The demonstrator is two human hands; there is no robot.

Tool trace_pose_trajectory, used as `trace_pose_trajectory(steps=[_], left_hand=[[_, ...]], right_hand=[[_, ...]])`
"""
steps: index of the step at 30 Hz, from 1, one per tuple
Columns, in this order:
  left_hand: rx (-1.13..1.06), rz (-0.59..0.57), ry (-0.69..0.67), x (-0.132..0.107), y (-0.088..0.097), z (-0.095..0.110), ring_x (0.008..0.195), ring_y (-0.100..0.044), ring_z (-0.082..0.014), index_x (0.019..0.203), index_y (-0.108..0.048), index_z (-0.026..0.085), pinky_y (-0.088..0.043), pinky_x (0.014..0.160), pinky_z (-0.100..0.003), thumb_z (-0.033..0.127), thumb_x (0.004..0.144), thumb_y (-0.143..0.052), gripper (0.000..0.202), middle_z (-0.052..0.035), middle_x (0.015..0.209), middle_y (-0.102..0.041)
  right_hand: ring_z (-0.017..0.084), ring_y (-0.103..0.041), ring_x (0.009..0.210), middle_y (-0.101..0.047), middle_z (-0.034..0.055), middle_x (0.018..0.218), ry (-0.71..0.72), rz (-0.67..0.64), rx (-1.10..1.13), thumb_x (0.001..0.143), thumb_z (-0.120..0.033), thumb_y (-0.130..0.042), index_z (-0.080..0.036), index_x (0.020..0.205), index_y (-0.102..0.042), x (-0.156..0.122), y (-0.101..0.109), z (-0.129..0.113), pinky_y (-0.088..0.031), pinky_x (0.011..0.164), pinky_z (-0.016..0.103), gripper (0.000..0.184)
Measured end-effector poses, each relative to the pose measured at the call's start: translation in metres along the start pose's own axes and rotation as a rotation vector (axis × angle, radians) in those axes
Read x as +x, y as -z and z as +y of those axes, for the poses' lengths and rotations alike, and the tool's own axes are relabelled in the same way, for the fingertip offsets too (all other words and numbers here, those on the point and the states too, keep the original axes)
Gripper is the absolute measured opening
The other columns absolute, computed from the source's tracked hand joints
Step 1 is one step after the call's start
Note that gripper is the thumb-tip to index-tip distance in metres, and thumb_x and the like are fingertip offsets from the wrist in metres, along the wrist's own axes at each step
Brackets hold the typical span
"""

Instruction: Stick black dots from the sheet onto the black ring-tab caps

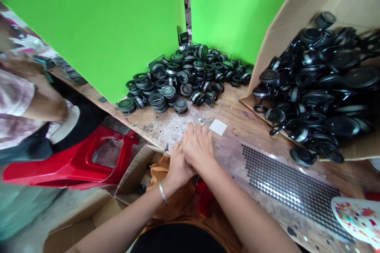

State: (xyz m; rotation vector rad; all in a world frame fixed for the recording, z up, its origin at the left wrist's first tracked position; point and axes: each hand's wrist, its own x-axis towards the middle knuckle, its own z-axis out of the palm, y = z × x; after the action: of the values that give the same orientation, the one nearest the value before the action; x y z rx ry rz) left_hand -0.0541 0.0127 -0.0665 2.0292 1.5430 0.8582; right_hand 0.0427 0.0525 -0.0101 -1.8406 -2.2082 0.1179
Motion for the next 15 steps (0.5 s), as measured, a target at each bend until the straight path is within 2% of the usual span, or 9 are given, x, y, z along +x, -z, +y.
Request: trace_pose_trajectory(steps=[4, 8, 12, 15], left_hand=[[-0.002, -0.043, 0.02, -0.001, 0.002, 0.0, 0.106, -0.053, -0.036, 0.11, -0.069, 0.02, -0.039, 0.093, -0.052, 0.031, 0.068, -0.073, 0.044, -0.0139, 0.108, -0.065], [0.041, -0.021, 0.055, 0.001, 0.002, 0.003, 0.105, -0.053, -0.0355, 0.108, -0.069, 0.018, -0.041, 0.091, -0.05, 0.03, 0.068, -0.073, 0.042, -0.0145, 0.105, -0.065], [0.017, 0.034, 0.042, 0.005, 0.003, 0.008, 0.103, -0.054, -0.0351, 0.102, -0.068, 0.018, -0.042, 0.09, -0.049, 0.035, 0.062, -0.081, 0.046, -0.013, 0.104, -0.064], [-0.134, 0.082, 0.033, 0.002, 0.019, 0.005, 0.105, -0.057, -0.0316, 0.105, -0.065, 0.019, -0.043, 0.095, -0.047, 0.038, 0.061, -0.084, 0.051, -0.0109, 0.11, -0.064]], right_hand=[[0.033, -0.052, 0.112, -0.06, 0.0192, 0.12, -0.044, 0.012, 0.02, 0.1, -0.034, -0.037, -0.013, 0.135, -0.048, 0.002, -0.013, -0.004, -0.038, 0.094, 0.048, 0.043], [0.034, -0.051, 0.116, -0.06, 0.0202, 0.121, -0.08, 0.04, 0.1, 0.1, -0.036, -0.035, -0.011, 0.139, -0.045, 0.005, -0.017, -0.002, -0.037, 0.097, 0.05, 0.047], [0.03, -0.053, 0.117, -0.061, 0.0182, 0.122, -0.113, 0.113, 0.467, 0.098, -0.037, -0.04, -0.012, 0.13, -0.051, 0.01, -0.019, 0.003, -0.038, 0.101, 0.047, 0.042], [0.021, -0.056, 0.116, -0.062, 0.0139, 0.123, -0.12, 0.224, 0.63, 0.1, -0.033, -0.033, -0.015, 0.128, -0.049, 0.003, -0.016, 0.014, -0.043, 0.099, 0.036, 0.037]])
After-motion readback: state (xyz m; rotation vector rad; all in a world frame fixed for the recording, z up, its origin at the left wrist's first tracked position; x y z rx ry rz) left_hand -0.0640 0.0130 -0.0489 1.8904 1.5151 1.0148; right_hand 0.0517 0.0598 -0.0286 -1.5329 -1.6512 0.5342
